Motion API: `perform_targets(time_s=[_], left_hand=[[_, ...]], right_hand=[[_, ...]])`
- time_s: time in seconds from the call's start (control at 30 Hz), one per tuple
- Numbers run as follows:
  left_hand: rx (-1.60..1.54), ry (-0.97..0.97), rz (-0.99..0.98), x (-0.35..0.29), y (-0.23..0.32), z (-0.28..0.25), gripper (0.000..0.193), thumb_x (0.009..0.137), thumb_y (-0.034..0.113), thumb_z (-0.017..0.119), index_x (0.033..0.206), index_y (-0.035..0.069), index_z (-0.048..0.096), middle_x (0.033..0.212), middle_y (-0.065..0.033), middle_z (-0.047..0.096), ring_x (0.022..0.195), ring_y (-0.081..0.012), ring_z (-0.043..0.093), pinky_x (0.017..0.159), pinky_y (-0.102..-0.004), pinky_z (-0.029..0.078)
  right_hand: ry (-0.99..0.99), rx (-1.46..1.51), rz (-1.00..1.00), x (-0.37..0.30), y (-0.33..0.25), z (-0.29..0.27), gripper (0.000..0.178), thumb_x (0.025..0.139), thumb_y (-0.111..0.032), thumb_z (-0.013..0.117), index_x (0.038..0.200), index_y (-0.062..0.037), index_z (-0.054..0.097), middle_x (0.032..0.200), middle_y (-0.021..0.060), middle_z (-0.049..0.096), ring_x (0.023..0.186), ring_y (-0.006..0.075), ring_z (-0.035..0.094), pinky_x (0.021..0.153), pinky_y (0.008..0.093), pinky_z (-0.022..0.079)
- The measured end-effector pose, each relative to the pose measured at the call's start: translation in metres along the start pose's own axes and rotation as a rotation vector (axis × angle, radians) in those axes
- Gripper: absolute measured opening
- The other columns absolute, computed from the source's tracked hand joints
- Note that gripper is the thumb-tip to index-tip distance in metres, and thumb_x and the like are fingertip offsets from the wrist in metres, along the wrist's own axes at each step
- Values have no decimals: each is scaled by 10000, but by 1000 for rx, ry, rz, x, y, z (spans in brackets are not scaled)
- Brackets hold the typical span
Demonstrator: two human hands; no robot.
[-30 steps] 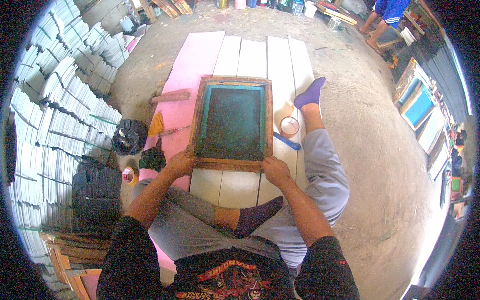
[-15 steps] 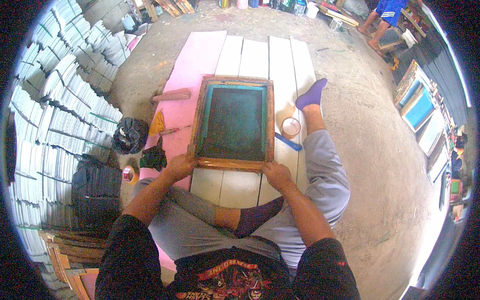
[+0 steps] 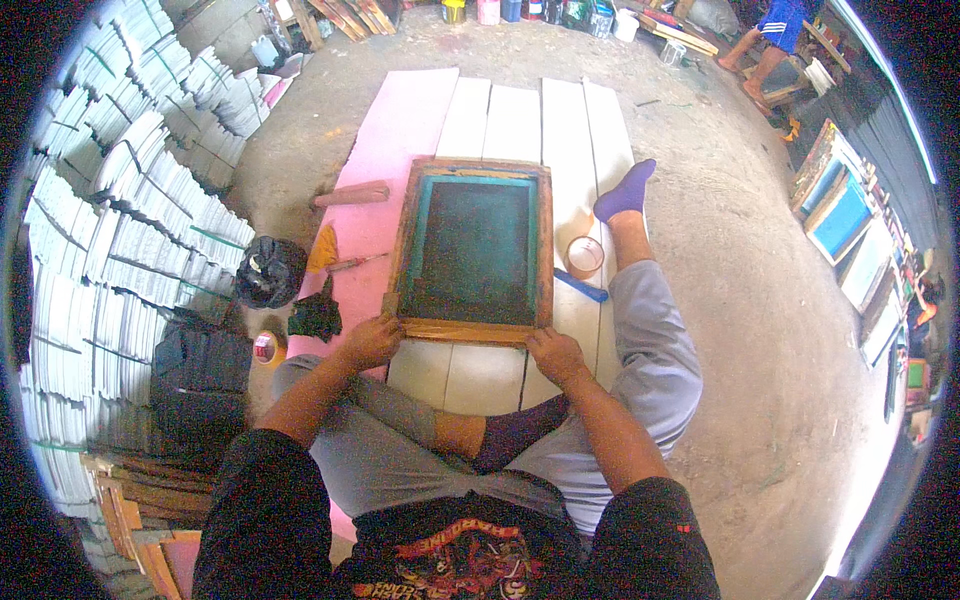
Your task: The person sits on the floor and applies orange tape to the edges of a wooden frame with a green surface. They repeatedly measure, align, and press the tape along each side, occasionally using a small tool to smooth or trim the tape. The frame remains on the floor during the process.
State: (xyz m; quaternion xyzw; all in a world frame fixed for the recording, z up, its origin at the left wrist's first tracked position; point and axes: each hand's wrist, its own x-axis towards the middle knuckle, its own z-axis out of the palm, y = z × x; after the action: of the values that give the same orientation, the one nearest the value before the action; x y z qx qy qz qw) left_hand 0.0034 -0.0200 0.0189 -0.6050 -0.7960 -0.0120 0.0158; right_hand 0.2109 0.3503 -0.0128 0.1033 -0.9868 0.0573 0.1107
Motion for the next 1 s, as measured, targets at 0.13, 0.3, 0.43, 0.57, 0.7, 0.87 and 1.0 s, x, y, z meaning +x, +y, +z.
perform_targets(time_s=[0.13, 0.3, 0.43, 0.57, 0.7, 0.87, 1.0], left_hand=[[-2, 38, 4, 1, 6, -1, 127, 843, 151, 603, 887, 60, 680, 970, -77, 635, 977, -257, 617, 801, -378, 568], [59, 46, 21, -1, 3, 11, 120, 830, 153, 608, 863, 70, 688, 989, -72, 641, 986, -250, 611, 811, -368, 558], [80, 44, 26, -1, 7, 10, 121, 820, 157, 610, 851, 70, 688, 980, -63, 644, 982, -248, 610, 804, -357, 556], [109, 34, 13, -3, 12, 9, 125, 814, 155, 609, 845, 71, 696, 964, -56, 645, 982, -250, 611, 799, -352, 558], [69, -98, -21, -4, 13, 13, 179, 830, 181, 603, 913, 47, 686, 1022, -102, 622, 1013, -307, 639, 811, -437, 580], [122, -88, -78, -12, 17, 17, 202, 833, 174, 608, 919, 34, 725, 1093, -104, 627, 1095, -330, 609, 974, -474, 516], [117, -184, -164, -5, 27, -4, 225, 851, 147, 586, 907, 26, 768, 1159, -99, 628, 1140, -315, 566, 1095, -501, 389]], right_hand=[[9, 40, 27, -1, -1, 2, 187, 803, -82, 631, 976, -71, 701, 888, 47, 650, 836, 226, 654, 687, 359, 555], [-53, 43, 37, -5, -7, 5, 191, 808, -88, 611, 981, -43, 678, 926, 102, 656, 857, 270, 656, 724, 394, 571], [-90, 12, 27, -10, -16, 3, 209, 813, -89, 602, 997, -14, 667, 958, 131, 662, 893, 304, 651, 769, 417, 575], [-168, -42, 49, -13, -30, -6, 322, 820, -90, 603, 1115, 31, 649, 1054, 156, 649, 1002, 319, 637, 846, 406, 563], [-211, -24, 143, -24, -42, -11, 506, 831, -112, 611, 1302, 67, 566, 1273, 204, 603, 1168, 345, 588, 990, 426, 503], [-318, -89, 181, -31, -44, -24, 656, 842, -166, 651, 1450, 7, 475, 1487, 163, 497, 1330, 340, 486, 1137, 510, 350], [-433, -114, 241, -28, -44, -39, 726, 828, -218, 699, 1496, -79, 452, 1563, 85, 429, 1388, 313, 424, 1172, 544, 276]])
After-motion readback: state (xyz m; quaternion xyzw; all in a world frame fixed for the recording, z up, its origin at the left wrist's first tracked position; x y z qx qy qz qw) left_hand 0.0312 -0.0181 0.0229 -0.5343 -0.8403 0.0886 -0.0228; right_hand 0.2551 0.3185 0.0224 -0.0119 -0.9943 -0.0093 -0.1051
